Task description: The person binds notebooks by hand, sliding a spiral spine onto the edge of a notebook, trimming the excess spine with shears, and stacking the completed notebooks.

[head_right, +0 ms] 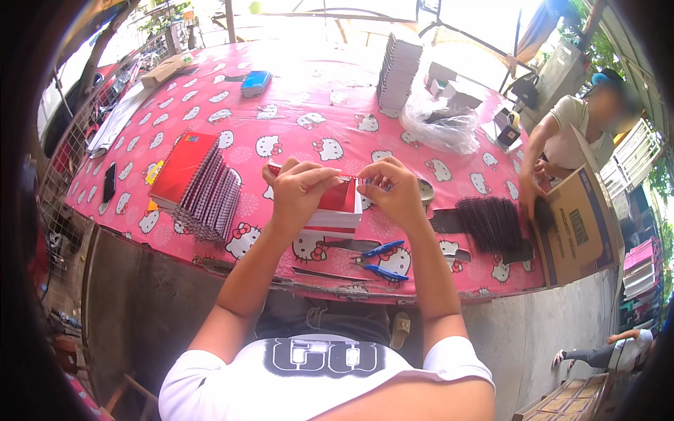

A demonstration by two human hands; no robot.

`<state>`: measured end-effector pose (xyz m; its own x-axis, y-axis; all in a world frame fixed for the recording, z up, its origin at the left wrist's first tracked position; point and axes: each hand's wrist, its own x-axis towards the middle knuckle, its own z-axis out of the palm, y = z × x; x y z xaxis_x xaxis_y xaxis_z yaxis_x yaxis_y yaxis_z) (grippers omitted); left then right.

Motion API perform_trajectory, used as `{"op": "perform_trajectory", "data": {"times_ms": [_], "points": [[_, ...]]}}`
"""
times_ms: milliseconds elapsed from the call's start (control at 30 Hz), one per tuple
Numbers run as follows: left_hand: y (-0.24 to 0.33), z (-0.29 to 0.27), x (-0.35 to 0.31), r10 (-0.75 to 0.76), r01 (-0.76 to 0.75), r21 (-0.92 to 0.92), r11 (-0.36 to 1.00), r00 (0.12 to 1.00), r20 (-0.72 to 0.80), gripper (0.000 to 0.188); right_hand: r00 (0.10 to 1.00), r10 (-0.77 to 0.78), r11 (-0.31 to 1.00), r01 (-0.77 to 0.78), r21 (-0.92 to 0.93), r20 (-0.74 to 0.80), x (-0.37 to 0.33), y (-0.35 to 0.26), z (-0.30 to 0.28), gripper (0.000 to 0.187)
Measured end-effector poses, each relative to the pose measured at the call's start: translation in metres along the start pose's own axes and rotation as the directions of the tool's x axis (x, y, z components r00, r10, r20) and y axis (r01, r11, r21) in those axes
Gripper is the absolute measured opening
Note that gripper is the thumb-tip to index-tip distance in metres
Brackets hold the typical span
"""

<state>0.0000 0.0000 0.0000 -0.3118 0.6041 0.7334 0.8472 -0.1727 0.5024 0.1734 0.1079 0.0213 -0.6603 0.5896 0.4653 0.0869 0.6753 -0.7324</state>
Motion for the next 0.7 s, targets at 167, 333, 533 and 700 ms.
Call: {"op": "perform_trajectory", "data": {"times_ms": [167, 333, 533, 700], "points": [[0.005, 0.003, 0.001, -0.071, 0.073, 0.047, 0.996, 0.996, -0.059, 0.018, 0.943, 0.26, 0.937, -0.299, 0.183, 0.207, 0.009, -0.002, -0.007, 0.014], [-0.001, -0.002, -0.002, -0.058, 0.061, 0.042, 0.997, 0.997, -0.057, 0.02, 0.998, -0.057, 0.982, 0.063, -0.176, 0.037, 0.005, -0.018, 0.003, 0.016], [-0.002, -0.012, -0.001, -0.088, 0.085, 0.047, 0.995, 0.994, 0.07, 0.021, 0.989, -0.145, 0.923, 0.151, -0.355, 0.042, 0.003, -0.022, 0.014, 0.019], [0.0, -0.013, 0.002, -0.123, 0.119, 0.045, 0.992, 0.986, 0.114, 0.018, 0.989, -0.126, 0.961, 0.101, -0.256, -0.082, 0.004, -0.03, 0.023, 0.014]]}}
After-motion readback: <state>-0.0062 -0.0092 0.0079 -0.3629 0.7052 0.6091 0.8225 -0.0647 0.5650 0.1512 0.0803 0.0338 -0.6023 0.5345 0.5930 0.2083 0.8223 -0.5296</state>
